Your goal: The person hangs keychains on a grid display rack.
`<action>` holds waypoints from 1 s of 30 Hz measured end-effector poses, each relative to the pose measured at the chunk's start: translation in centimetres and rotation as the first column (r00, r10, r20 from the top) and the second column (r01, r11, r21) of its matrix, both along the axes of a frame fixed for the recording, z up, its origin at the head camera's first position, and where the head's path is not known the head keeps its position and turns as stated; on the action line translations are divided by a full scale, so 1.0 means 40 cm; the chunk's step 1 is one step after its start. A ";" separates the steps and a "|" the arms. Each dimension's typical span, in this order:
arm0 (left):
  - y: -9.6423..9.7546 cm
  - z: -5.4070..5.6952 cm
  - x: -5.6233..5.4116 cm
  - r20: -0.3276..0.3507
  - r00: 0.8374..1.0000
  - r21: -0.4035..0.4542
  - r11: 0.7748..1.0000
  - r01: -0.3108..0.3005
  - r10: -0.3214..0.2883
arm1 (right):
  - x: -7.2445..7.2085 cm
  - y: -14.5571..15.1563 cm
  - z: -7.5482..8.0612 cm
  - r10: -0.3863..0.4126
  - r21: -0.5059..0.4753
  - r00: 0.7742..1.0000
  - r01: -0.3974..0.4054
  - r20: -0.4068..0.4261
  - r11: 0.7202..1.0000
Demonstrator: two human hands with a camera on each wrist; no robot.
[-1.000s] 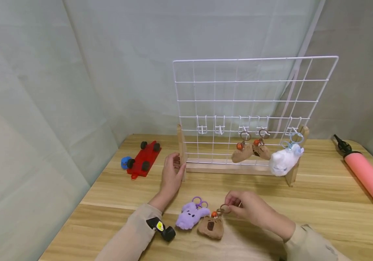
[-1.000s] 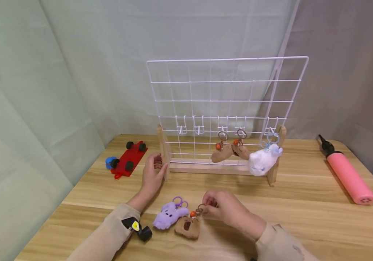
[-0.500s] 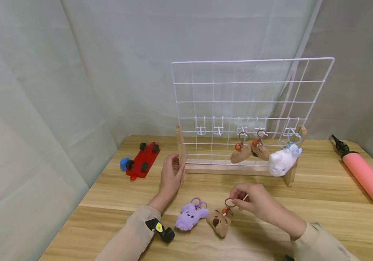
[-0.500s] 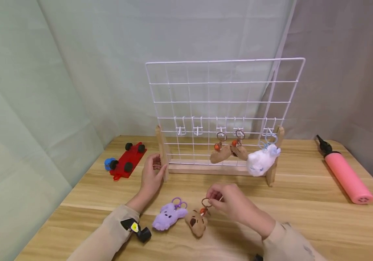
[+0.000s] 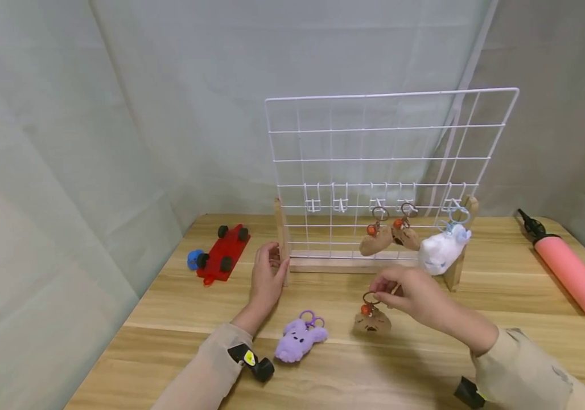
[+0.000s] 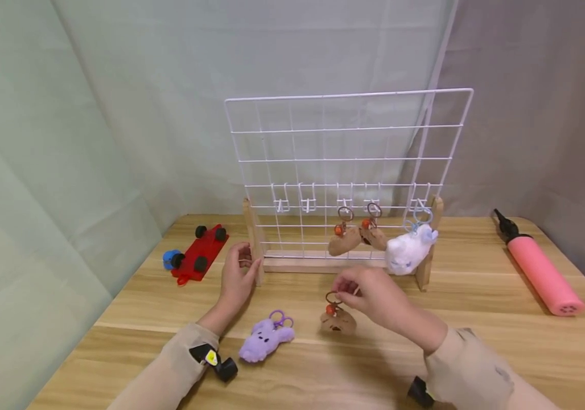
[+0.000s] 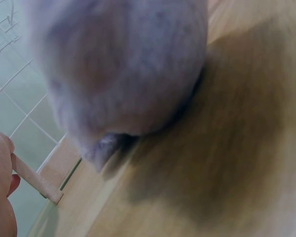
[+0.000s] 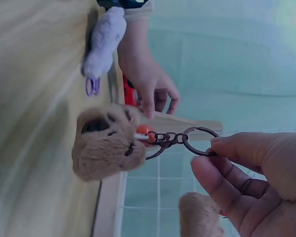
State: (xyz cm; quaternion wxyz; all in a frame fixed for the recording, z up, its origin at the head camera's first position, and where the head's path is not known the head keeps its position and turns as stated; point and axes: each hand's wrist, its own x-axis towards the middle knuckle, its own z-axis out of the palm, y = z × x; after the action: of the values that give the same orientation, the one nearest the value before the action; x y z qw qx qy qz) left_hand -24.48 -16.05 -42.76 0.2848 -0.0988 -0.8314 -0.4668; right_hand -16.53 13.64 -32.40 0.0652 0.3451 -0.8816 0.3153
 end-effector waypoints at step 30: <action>0.002 -0.001 0.003 -0.014 1.000 -0.022 1.000 -0.012 0.012 | -0.087 -0.057 0.170 -0.052 0.009 0.993 0.053 -0.105 0.999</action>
State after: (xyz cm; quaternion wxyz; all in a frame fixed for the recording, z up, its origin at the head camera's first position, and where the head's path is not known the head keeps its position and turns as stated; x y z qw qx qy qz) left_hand -24.36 -15.98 -42.79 0.2922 -0.1002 -0.8350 -0.4554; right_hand -19.99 11.35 -25.62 0.1175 0.3382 -0.8876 0.2898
